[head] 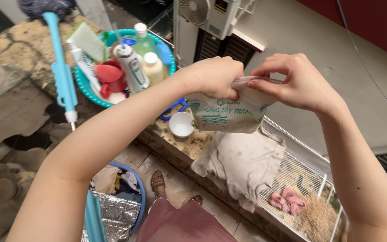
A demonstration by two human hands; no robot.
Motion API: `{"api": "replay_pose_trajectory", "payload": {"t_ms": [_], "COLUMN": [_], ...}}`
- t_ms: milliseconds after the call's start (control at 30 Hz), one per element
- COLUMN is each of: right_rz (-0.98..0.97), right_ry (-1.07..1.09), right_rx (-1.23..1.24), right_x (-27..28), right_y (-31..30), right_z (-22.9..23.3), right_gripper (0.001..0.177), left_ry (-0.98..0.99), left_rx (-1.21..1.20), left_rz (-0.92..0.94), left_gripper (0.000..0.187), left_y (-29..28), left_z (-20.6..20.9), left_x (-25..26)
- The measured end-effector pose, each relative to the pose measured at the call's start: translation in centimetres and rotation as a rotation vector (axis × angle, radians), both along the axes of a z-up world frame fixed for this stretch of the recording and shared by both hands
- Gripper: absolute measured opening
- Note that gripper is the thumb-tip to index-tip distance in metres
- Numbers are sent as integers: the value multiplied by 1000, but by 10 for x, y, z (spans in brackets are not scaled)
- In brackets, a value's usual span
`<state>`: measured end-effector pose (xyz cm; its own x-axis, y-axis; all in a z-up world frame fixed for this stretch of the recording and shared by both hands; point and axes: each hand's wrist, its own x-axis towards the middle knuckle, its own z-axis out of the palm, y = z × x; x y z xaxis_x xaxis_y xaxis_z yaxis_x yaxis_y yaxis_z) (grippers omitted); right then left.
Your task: The person waters a potted plant using water from a green basin, then gathers various household items including bottles, a mug, a toothbrush, and a small blue case, placing them into a blue basin on a balcony ledge.
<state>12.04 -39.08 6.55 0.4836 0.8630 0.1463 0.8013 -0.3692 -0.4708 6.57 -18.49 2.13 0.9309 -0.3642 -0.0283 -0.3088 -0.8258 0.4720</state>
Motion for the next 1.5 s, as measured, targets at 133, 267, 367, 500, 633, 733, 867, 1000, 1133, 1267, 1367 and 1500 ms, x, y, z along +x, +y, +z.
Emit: {"api": "replay_pose_trajectory", "payload": {"t_ms": [133, 267, 367, 500, 633, 733, 867, 1000, 1133, 1267, 1367, 1500], "right_rz": [154, 294, 198, 68, -75, -157, -184, -267, -97, 55, 73, 78], "right_ry": [184, 480, 608, 478, 293, 198, 51, 218, 291, 423, 456, 430], "right_rx": [99, 343, 347, 144, 91, 71, 125, 40, 141, 143, 109, 98], "right_x": [10, 39, 52, 41, 18, 3, -6, -4, 12, 29, 36, 41], "right_y": [64, 115, 161, 211, 255, 280, 294, 295, 284, 274, 269, 267], "right_z": [0, -30, -85, -159, -198, -211, -219, -218, -207, -192, -185, -179], "right_gripper": [29, 32, 28, 49, 78, 87, 72, 50, 50, 52, 50, 48], "left_ry": [-9, 24, -6, -10, -31, -56, -100, -132, -237, -380, -491, -367], "left_rx": [-10, -4, 54, 33, 6, -27, -70, -283, -423, -376, -309, -137], "left_rz": [131, 226, 339, 430, 433, 417, 377, 357, 347, 348, 344, 380], "left_gripper": [31, 27, 28, 26, 26, 26, 21, 17, 16, 23, 25, 32], "left_y": [76, 155, 207, 263, 297, 316, 332, 337, 330, 313, 299, 288], "left_z": [10, 20, 29, 39, 34, 22, -1, -28, -64, -96, -112, -122], "left_x": [-38, -84, -114, -143, -153, -151, -143, -139, -138, -142, -148, -152]}}
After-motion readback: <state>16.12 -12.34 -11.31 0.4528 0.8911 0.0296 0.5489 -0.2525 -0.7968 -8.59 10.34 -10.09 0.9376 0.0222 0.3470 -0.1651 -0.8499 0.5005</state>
